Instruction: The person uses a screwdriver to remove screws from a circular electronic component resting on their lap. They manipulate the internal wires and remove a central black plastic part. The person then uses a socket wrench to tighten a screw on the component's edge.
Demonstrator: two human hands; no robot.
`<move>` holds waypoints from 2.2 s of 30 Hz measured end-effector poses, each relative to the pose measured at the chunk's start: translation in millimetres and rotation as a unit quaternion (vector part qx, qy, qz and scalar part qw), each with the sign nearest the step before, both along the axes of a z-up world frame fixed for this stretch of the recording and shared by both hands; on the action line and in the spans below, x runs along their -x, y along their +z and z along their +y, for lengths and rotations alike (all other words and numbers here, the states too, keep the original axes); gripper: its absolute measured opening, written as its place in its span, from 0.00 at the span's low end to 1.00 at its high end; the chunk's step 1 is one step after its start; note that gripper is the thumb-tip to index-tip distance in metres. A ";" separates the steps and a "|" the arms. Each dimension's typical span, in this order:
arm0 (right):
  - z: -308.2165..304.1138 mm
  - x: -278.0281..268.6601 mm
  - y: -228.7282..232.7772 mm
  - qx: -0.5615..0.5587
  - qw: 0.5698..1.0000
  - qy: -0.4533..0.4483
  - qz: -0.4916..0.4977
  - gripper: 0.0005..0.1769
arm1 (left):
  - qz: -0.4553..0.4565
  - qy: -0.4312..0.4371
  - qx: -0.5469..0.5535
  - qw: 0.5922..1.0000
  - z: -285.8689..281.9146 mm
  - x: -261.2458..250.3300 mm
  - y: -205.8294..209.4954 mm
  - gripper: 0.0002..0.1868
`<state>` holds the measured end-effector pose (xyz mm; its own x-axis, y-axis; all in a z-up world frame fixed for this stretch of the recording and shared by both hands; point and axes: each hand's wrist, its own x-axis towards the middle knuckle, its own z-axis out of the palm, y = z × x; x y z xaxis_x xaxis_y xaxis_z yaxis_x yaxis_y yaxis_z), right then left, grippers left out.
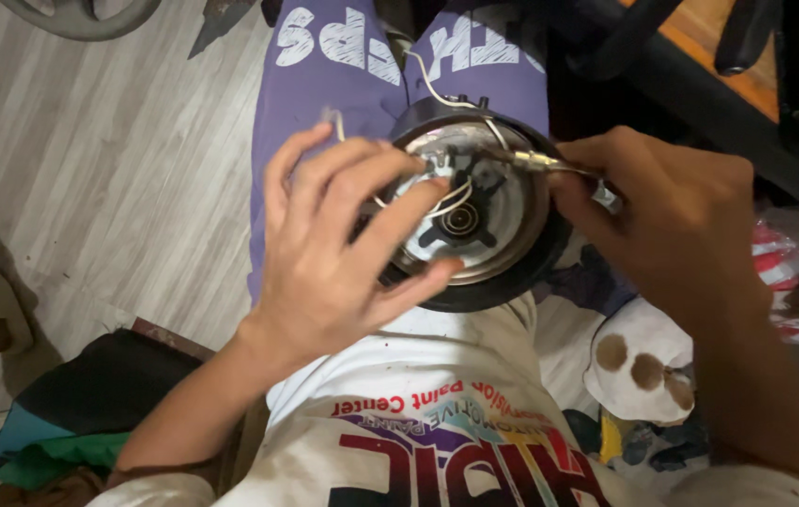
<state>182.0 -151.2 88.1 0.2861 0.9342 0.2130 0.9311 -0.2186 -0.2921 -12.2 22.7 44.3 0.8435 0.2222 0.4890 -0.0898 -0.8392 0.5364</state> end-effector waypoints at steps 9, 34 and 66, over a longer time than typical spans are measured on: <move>-16.1 -4.4 -11.6 -0.006 0.999 -0.033 0.037 0.07 | 0.010 -0.003 -0.009 1.000 4.4 -6.0 5.6 0.11; -99.6 -66.8 2.7 -0.294 0.850 -0.178 0.398 0.19 | -0.155 -0.106 0.150 0.971 -66.9 -70.1 -14.0 0.18; 133.8 64.1 -102.0 -0.581 0.681 -0.037 0.444 0.25 | -0.133 0.006 0.094 0.987 88.7 15.3 12.3 0.15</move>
<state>117.9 -17.5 -13.9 0.8211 0.2592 0.5085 0.2732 0.6037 -0.7489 -27.5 111.4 56.6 0.6879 0.3390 0.6417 -0.2392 -0.7289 0.6415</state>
